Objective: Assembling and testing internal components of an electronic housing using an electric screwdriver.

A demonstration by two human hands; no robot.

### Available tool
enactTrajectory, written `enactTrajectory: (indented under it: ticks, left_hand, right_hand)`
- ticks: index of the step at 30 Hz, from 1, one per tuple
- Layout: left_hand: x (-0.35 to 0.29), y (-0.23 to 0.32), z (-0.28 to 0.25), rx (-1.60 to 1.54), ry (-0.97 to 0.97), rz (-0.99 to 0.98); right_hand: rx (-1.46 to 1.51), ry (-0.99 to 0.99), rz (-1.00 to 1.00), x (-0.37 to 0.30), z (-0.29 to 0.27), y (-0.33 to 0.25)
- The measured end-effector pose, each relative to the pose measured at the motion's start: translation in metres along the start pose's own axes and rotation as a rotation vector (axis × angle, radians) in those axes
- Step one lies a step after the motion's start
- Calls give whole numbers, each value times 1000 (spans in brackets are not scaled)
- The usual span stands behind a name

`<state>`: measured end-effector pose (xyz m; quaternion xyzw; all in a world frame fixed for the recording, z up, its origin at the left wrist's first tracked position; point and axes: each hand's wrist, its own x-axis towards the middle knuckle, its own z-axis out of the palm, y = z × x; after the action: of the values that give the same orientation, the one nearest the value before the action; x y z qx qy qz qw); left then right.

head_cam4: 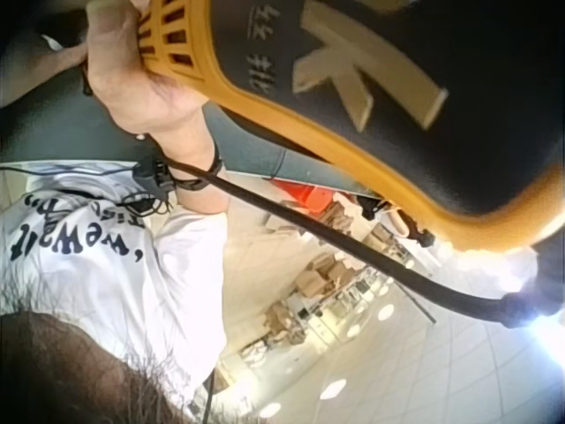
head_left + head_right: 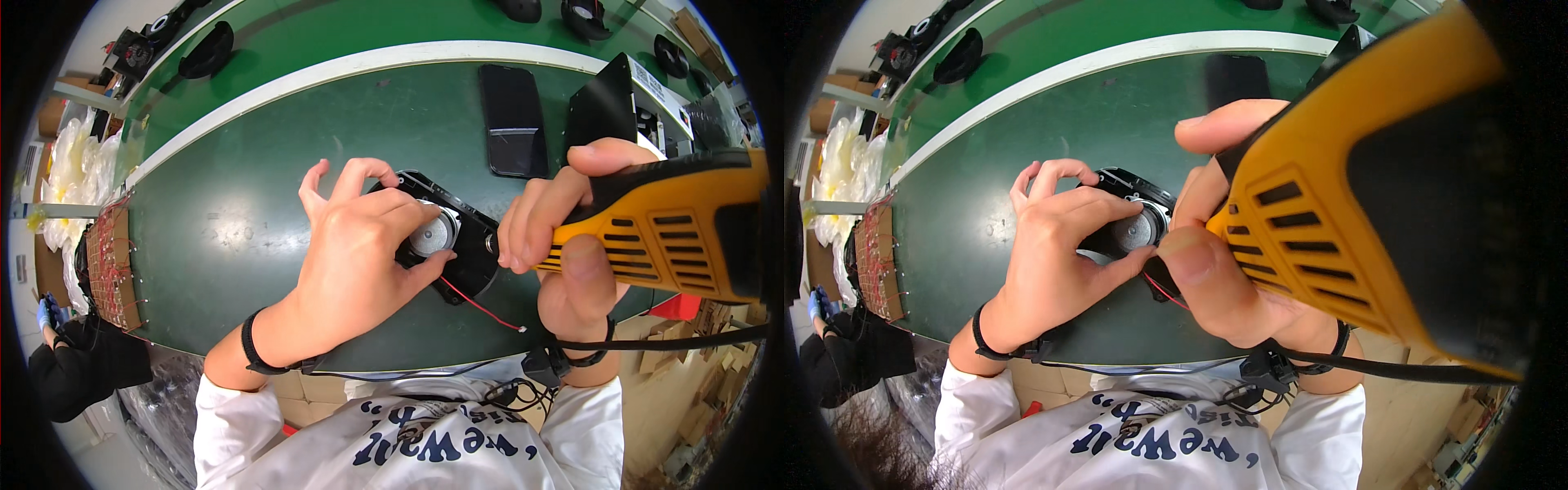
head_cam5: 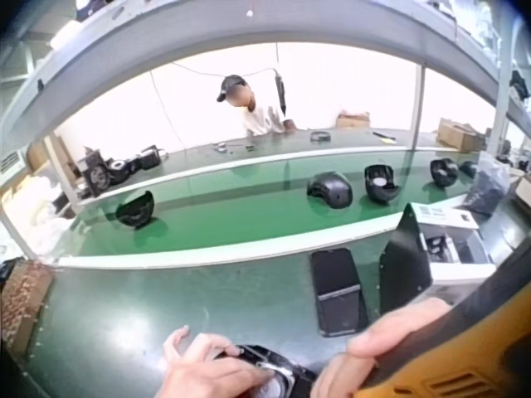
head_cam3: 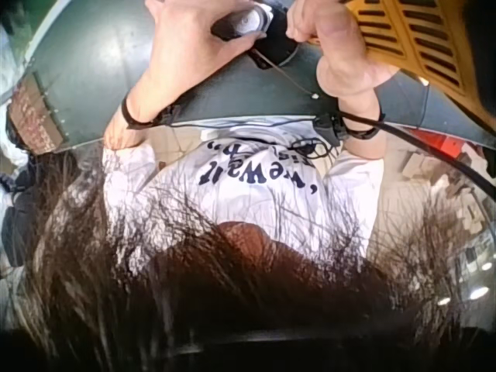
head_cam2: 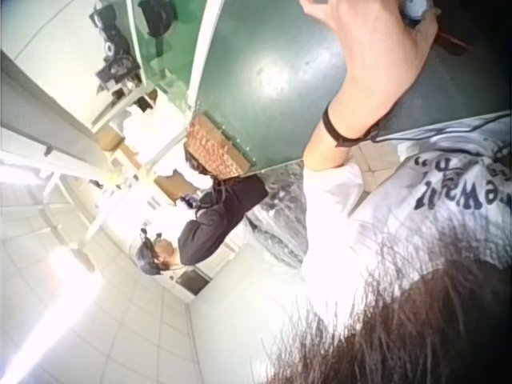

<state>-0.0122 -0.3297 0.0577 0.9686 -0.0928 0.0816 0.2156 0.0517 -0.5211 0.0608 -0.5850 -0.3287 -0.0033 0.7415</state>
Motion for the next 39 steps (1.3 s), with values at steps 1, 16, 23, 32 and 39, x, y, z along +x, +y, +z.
enactTrajectory:
  ticks: [1,16,23,32,39]
  left_hand:
    - [0,-1,0,12,30,29]
    - [18,-1,-3,-227,-130,-16]
    - [17,-3,-4,-224,-101,42]
    - [21,-7,1,-285,-77,21]
    - [20,-9,0,-313,-96,-5]
  right_hand:
    - [2,0,-4,0,-1,1]
    - [-5,8,-164,3,-1,12]
    - [108,57,-162,3,4,15]
    - [211,71,-124,4,4,15]
    - [255,15,-56,2,4,11]
